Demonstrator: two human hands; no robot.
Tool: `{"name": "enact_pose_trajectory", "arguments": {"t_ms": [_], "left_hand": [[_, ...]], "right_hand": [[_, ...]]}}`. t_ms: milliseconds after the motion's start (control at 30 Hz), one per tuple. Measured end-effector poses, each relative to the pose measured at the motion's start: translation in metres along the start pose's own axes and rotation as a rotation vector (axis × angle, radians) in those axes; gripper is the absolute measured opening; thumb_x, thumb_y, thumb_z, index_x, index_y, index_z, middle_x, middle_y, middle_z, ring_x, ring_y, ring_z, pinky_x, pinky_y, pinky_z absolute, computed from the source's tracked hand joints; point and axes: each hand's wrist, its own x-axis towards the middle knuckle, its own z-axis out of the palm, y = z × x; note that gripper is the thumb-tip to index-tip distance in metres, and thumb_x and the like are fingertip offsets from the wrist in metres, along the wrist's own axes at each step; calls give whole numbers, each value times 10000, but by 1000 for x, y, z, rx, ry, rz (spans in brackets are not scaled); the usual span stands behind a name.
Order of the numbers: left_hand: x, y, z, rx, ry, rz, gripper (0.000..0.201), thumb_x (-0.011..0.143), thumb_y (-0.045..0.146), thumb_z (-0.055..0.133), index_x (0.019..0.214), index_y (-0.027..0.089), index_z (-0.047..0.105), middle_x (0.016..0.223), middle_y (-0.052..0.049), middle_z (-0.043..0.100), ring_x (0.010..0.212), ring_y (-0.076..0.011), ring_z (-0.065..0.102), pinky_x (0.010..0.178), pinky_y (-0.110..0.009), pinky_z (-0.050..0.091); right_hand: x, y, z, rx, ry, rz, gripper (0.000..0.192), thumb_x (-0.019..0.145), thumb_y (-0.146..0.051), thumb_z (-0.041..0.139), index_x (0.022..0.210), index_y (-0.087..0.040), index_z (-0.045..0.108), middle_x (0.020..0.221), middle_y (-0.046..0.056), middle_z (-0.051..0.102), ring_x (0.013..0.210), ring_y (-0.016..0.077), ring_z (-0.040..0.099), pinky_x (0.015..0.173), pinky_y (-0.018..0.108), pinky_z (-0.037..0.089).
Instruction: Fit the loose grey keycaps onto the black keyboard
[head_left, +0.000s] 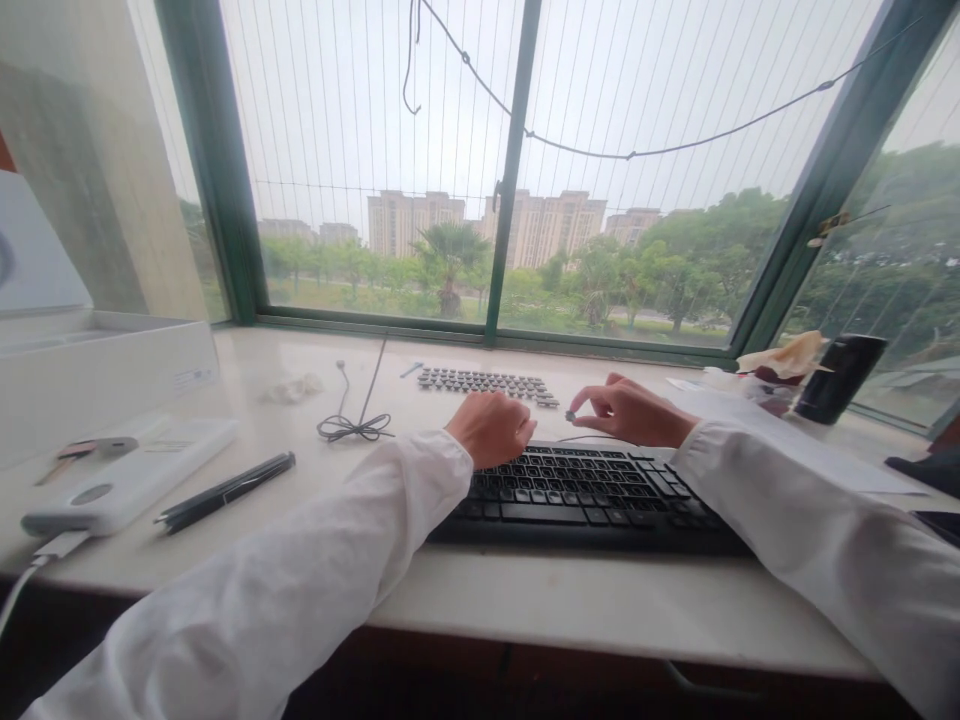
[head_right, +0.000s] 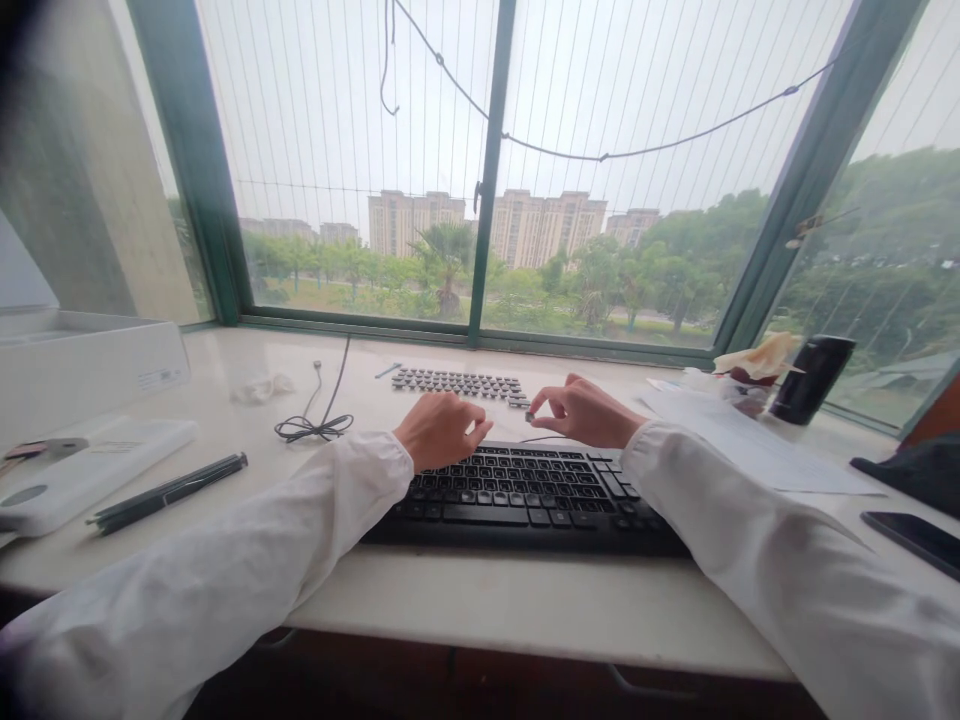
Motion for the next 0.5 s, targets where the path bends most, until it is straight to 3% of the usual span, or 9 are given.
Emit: {"name": "enact_pose_trajectory", "arguments": {"t_ms": [133,267,500], "left_hand": [[-4,15,2,-39,37,36,307,917,377,445,914,241,720,634,-41,666,595,-214,635,561,-289,409],[-8,33,3,-107,39,24,262,911,432,490,999,290,693,560,6,608,539,-180,590,537,-257,339],[-7,48,5,-205,28,-10,423,873,592,519,1108,276,672,512,49,537,452,-111,482,535,-227,305]], "right_hand": [[-32,-8,-11,-12,68,-12,301,854,-463,624,1020,-229,714,575,-4,574,660,156,497,695,260,338],[-46,-23,-20,-19,62,-72,237,855,-409,639,991,-230,714,539,-13,585,636,157,505,681,259,339],[-56,-37,-22,-156,62,-244,272,887,-424,579,990,-199,690,548,2,628,563,161,477,757,300,345]]}}
